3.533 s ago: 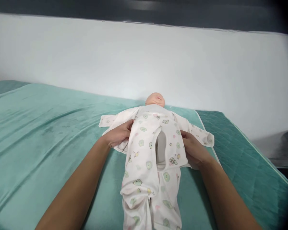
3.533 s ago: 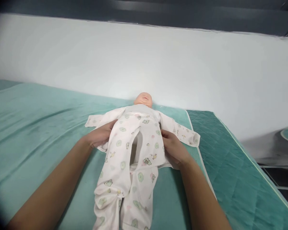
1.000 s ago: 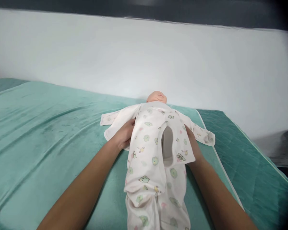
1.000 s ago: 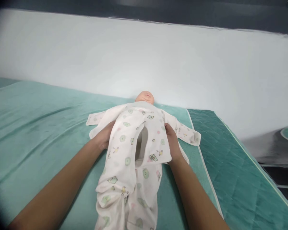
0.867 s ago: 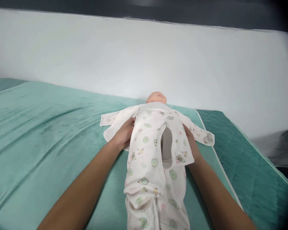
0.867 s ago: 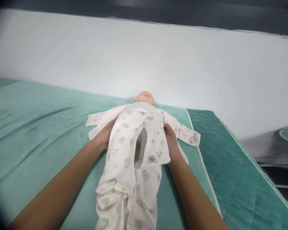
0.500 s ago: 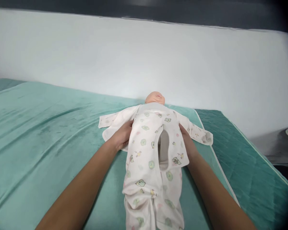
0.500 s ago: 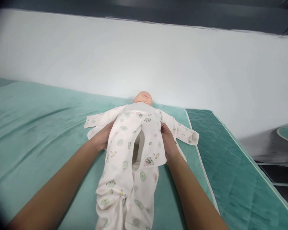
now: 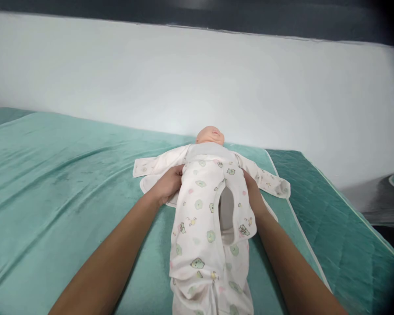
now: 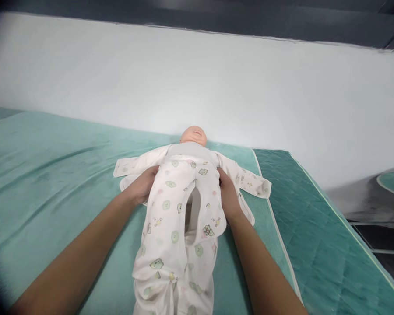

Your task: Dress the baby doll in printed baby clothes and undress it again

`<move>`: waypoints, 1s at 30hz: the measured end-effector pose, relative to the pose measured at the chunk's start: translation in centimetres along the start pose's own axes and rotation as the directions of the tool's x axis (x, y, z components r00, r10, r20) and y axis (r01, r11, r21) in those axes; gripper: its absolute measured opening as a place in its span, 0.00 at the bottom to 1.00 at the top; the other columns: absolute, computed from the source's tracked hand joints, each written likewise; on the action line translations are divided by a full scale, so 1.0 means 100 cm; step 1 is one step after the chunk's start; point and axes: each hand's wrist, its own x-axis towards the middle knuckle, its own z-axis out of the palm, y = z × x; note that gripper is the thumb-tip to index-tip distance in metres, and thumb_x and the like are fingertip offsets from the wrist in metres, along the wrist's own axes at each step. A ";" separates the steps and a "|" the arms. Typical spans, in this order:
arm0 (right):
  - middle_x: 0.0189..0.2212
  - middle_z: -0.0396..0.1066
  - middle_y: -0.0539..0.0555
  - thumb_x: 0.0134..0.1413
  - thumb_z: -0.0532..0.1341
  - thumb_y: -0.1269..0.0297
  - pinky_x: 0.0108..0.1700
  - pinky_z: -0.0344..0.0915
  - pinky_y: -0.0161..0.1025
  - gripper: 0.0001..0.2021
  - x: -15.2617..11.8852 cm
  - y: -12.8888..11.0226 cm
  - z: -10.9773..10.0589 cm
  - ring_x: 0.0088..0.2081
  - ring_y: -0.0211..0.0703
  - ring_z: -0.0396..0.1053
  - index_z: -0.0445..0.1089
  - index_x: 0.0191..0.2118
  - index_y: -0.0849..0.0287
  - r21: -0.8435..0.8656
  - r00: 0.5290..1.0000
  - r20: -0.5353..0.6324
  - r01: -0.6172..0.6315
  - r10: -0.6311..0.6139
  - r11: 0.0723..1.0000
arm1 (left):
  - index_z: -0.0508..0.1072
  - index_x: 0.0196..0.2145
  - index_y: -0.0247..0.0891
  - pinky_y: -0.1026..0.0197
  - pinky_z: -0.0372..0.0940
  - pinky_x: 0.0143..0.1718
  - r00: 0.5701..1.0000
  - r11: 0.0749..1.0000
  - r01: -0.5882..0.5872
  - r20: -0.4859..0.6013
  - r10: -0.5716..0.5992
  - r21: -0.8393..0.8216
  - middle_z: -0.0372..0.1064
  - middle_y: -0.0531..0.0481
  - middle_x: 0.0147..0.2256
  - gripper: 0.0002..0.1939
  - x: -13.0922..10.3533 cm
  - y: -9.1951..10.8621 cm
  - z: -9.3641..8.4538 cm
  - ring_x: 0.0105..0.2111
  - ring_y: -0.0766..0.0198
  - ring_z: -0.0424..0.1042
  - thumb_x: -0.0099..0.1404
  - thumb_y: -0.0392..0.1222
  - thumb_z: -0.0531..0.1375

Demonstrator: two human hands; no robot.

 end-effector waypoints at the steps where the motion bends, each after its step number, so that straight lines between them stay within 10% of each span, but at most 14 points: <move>1: 0.36 0.78 0.52 0.48 0.65 0.54 0.44 0.67 0.48 0.14 0.001 0.000 0.000 0.42 0.56 0.70 0.75 0.40 0.53 0.028 1.000 0.004 0.012 -0.012 1.000 | 0.77 0.36 0.34 0.58 0.67 0.33 1.000 1.000 0.001 -0.017 -0.001 -0.002 0.76 0.46 0.32 0.13 0.000 0.001 0.001 0.31 0.59 0.72 0.51 0.38 0.62; 9: 0.38 0.78 0.52 0.47 0.66 0.58 0.42 0.69 0.47 0.12 0.006 0.003 0.005 0.41 0.53 0.73 0.74 0.39 0.54 0.376 0.990 0.063 -0.143 0.129 0.915 | 0.73 0.26 0.35 0.61 0.63 0.31 0.993 0.999 -0.016 -0.115 0.011 -0.040 0.72 0.51 0.25 0.05 0.001 0.004 0.004 0.26 0.64 0.68 0.48 0.37 0.61; 19: 0.45 0.74 0.57 0.45 0.66 0.55 0.51 0.65 0.50 0.19 0.015 0.020 0.006 0.46 0.55 0.70 0.67 0.43 0.55 0.069 0.997 -0.081 -0.006 0.012 0.998 | 0.76 0.39 0.37 0.53 0.64 0.50 0.947 0.908 -0.216 -0.150 0.284 0.359 0.77 0.44 0.44 0.14 -0.003 0.006 0.007 0.48 0.49 0.71 0.58 0.46 0.59; 30: 0.39 0.76 0.52 0.49 0.61 0.59 0.47 0.65 0.46 0.11 0.017 0.024 0.002 0.42 0.51 0.71 0.74 0.39 0.55 -0.013 0.996 -0.094 0.003 -0.004 1.000 | 0.74 0.37 0.38 0.54 0.63 0.50 0.929 0.844 -0.233 -0.145 0.340 0.482 0.75 0.44 0.44 0.13 -0.005 0.008 0.004 0.46 0.51 0.70 0.59 0.46 0.56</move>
